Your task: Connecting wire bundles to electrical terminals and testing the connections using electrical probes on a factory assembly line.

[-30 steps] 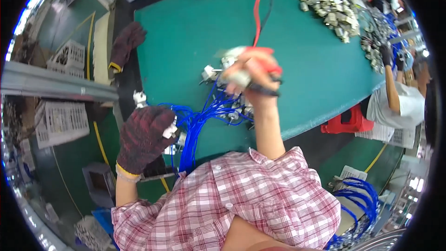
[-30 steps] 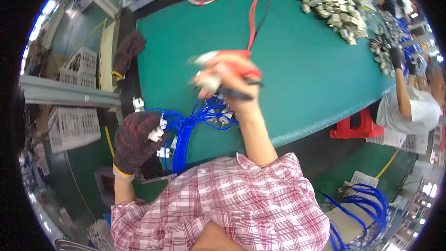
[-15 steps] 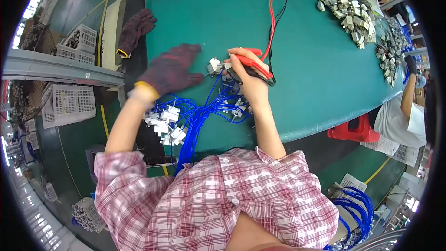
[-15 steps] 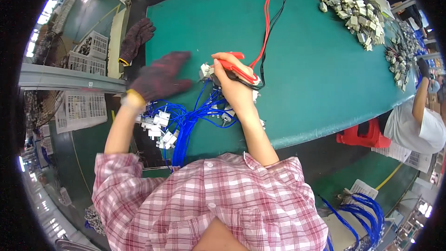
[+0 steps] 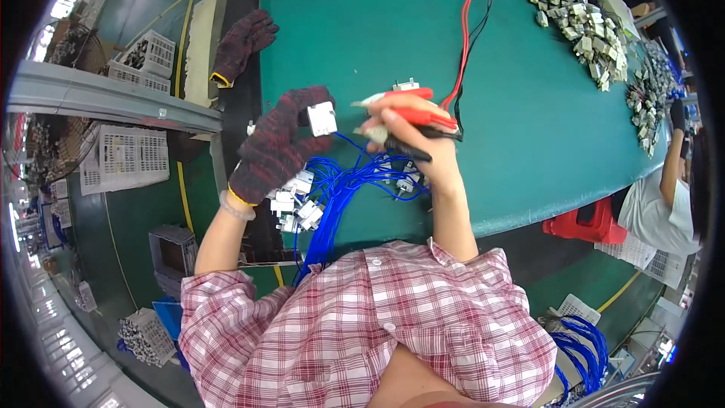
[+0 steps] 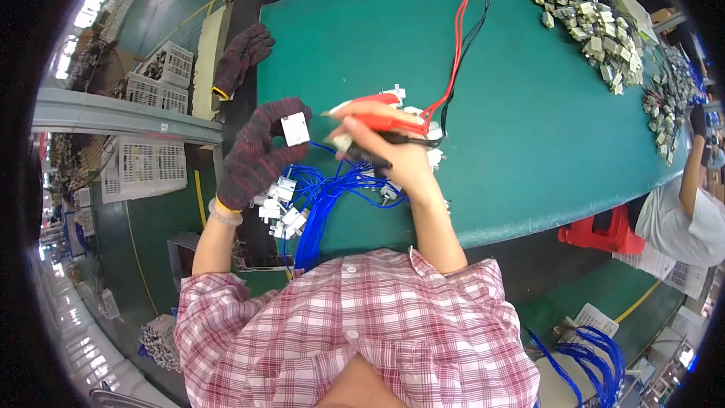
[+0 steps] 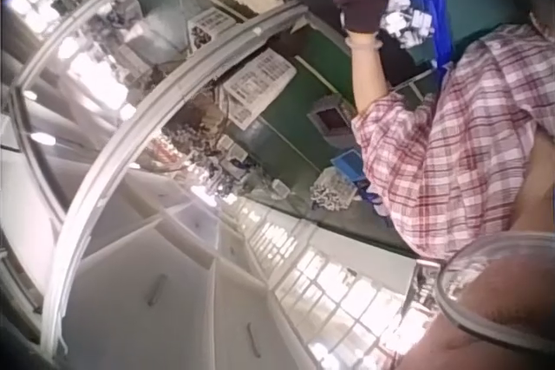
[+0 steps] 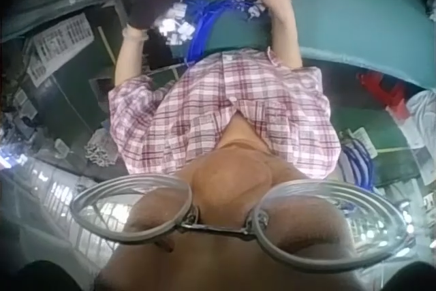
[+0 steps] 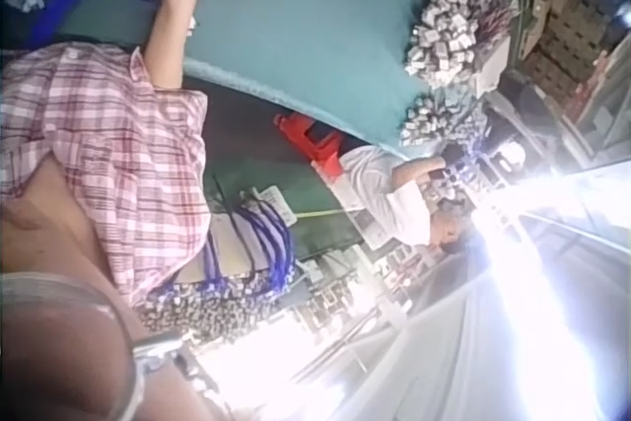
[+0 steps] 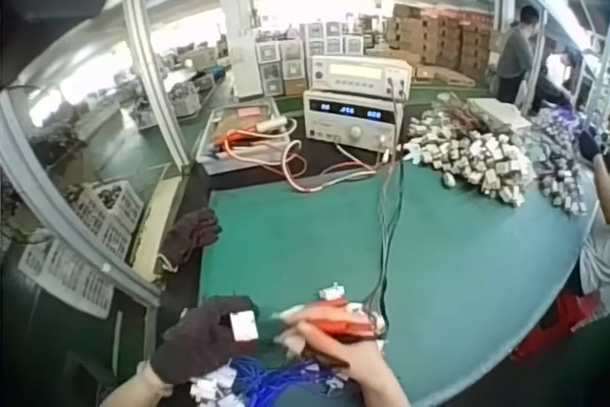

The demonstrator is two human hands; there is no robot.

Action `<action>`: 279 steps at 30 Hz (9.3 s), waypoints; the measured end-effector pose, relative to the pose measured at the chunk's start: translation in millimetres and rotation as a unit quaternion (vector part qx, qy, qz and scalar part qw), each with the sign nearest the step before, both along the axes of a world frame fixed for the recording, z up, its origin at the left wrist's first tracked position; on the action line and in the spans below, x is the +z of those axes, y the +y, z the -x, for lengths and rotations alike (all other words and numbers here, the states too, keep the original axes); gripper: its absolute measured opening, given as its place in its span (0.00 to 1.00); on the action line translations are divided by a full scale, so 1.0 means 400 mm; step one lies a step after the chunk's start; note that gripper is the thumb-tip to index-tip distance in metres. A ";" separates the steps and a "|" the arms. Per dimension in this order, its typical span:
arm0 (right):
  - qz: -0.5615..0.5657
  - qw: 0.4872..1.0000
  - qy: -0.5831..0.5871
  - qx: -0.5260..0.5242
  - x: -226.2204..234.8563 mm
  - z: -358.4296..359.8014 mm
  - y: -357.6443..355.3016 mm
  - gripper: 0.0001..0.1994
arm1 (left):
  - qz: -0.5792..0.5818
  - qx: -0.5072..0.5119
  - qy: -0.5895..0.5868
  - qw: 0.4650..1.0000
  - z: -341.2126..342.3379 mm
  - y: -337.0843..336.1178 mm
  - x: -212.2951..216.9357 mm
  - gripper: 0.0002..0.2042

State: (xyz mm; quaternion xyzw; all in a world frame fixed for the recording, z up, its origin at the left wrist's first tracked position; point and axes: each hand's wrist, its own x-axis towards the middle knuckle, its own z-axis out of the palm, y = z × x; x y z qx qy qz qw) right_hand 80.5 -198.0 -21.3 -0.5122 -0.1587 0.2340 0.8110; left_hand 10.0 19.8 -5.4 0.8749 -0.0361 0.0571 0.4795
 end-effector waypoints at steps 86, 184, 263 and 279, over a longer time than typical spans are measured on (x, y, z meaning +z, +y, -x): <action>0.284 0.898 -0.277 -0.189 -0.075 -0.015 -0.006 0.06 | -0.293 -0.409 -0.060 0.862 -0.417 -0.073 -0.133 0.16; -0.030 0.934 -0.084 -0.345 0.017 -0.036 -0.266 0.11 | -0.358 -0.297 0.103 0.879 -0.315 -0.244 0.014 0.26; -0.077 0.970 -0.105 -0.206 0.042 -0.035 -0.163 0.11 | 0.045 0.130 0.071 0.988 0.333 0.111 0.117 0.16; -0.056 0.965 -0.078 -0.244 0.007 0.011 -0.214 0.11 | -0.416 -0.283 0.119 0.856 -0.252 -0.167 0.009 0.28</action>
